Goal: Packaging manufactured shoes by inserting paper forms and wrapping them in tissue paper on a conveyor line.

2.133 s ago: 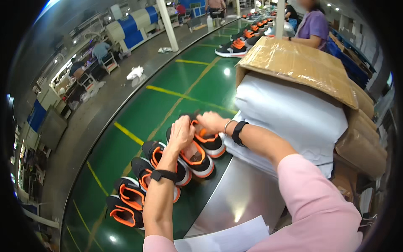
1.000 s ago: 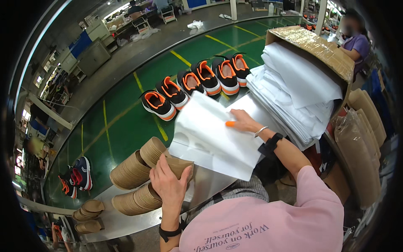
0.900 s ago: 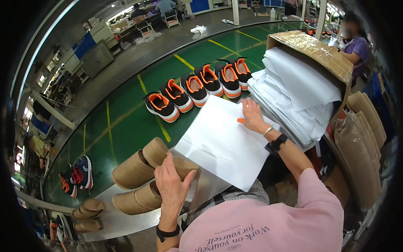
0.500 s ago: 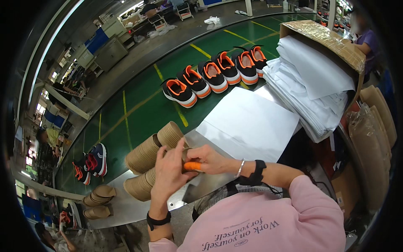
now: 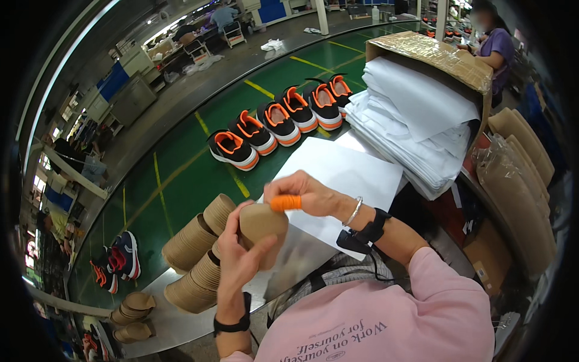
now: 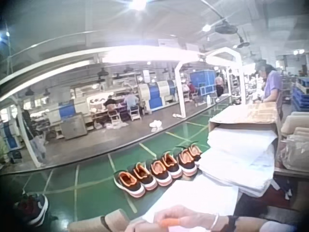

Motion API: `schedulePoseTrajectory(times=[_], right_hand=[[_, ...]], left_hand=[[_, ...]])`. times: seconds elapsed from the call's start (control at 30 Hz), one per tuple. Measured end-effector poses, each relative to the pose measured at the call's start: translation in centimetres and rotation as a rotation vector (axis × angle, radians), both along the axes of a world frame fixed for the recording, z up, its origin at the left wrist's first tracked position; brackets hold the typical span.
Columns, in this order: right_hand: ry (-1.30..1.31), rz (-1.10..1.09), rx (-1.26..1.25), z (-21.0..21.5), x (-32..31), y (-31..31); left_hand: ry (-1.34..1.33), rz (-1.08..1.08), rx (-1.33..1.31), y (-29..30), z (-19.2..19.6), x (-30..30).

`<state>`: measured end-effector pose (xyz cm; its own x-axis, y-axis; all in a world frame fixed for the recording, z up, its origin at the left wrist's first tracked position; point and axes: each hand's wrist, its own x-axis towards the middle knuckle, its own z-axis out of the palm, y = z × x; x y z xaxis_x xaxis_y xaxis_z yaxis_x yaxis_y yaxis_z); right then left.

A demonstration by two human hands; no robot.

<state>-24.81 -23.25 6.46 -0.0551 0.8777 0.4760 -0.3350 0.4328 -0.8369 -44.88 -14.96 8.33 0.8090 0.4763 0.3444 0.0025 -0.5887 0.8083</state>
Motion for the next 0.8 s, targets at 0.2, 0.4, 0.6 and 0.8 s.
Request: schedulePoseTrajectory(times=[0.2, 0.4, 0.6, 0.8], right_hand=[[-1.153, -0.748, -0.075, -7.9, 5.3, -2.3], [-1.097, -0.729, -0.082, -12.7, 3.8, -3.9], [-0.38, -0.757, -0.4, -13.2, 5.2, -3.5], [0.593, -0.58, -0.439, -12.4, 5.7, -2.5]], left_hand=[[-0.164, 0.47, -0.047, -3.1, -3.1, 3.6], [0.105, 0.457, 0.048, -5.0, -9.4, 2.7], [0.028, 0.449, -0.05, -4.4, -8.4, 3.3], [-0.148, 0.397, -0.341, -3.2, -4.8, 7.6]])
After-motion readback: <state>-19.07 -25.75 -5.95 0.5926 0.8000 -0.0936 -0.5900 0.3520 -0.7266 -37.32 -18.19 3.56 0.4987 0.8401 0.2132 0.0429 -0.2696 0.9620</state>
